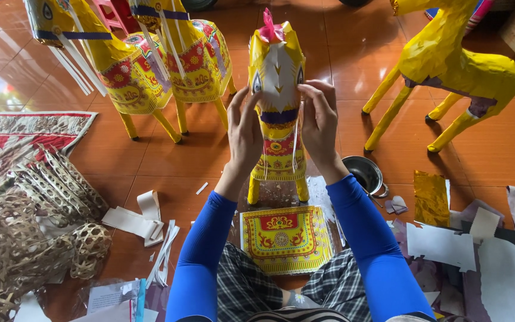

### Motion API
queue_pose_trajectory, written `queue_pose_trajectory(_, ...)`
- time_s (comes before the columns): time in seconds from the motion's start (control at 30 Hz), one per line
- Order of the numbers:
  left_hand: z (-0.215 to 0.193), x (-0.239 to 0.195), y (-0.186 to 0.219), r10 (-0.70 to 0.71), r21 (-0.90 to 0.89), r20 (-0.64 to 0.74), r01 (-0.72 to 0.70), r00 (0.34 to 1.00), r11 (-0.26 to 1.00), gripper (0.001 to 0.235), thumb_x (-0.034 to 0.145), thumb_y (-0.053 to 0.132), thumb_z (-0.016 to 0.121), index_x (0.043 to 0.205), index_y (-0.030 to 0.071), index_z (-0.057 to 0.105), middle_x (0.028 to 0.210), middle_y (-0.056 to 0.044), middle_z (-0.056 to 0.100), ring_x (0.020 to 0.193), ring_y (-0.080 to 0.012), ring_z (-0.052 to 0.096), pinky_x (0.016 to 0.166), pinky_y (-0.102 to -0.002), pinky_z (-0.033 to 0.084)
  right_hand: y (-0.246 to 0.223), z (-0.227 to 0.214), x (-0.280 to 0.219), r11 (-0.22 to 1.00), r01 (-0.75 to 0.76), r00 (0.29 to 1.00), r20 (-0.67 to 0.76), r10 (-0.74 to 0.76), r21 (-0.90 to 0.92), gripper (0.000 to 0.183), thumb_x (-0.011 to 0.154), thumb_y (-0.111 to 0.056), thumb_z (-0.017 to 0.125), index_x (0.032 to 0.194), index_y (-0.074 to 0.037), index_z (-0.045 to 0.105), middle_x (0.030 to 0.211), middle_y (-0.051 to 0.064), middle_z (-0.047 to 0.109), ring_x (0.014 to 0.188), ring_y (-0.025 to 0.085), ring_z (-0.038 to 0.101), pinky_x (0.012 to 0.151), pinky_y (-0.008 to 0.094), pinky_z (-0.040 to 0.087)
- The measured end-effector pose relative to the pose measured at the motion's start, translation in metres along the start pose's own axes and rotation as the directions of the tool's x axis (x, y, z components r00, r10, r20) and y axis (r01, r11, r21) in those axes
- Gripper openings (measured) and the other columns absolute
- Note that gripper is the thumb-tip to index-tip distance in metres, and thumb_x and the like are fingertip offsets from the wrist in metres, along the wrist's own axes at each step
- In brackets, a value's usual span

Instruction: Assembling and decorating a traditional paper horse figurine using glue and paper strips.

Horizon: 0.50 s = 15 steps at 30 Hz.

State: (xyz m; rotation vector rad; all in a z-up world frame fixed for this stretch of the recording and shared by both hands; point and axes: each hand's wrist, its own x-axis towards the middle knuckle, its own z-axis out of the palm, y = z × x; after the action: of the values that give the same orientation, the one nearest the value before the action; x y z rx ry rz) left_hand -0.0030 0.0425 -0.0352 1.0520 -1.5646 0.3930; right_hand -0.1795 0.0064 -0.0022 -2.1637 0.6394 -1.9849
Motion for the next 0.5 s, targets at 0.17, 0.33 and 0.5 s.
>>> queue_pose_trajectory(0.17,-0.004,-0.007,0.004,0.013,0.018,-0.009,-0.012,1.000,1.000,0.056,0.104,-0.009,0.049,0.155,0.014,0.050,0.158,-0.018,0.043,0.148,-0.0362,0.046,0.124,-0.047,0.041,0.003,-0.001,-0.002,0.998,0.033,0.999,0.002,-0.033,-0.048,0.026,0.111,-0.001,0.052,0.135,-0.005,0.063,0.132,0.010,0.058,0.128,0.024,0.058,0.109,0.036,0.052)
queue_pose_trajectory(0.33,-0.001,-0.018,0.004,0.054,0.073,0.017,-0.055,0.998,0.996,0.061,0.100,-0.009,0.050,0.156,0.014,0.048,0.160,-0.021,0.039,0.150,-0.0385,0.041,0.127,-0.051,0.034,0.024,0.023,0.021,0.923,0.240,0.965,0.179,-0.192,-0.302,0.043,0.116,-0.035,0.046,0.152,-0.015,0.057,0.160,0.016,0.033,0.150,0.032,0.032,0.125,0.047,0.034)
queue_pose_trajectory(0.5,0.002,-0.029,-0.003,0.032,0.069,0.036,-0.035,0.999,0.997,0.063,0.099,-0.008,0.051,0.157,0.015,0.047,0.162,-0.021,0.036,0.151,-0.0395,0.039,0.127,-0.052,0.033,0.028,0.023,0.033,0.790,0.394,0.885,0.427,-0.188,-0.469,0.063,0.114,-0.063,0.033,0.161,-0.027,0.055,0.171,0.017,0.014,0.156,0.039,0.013,0.128,0.059,0.008)
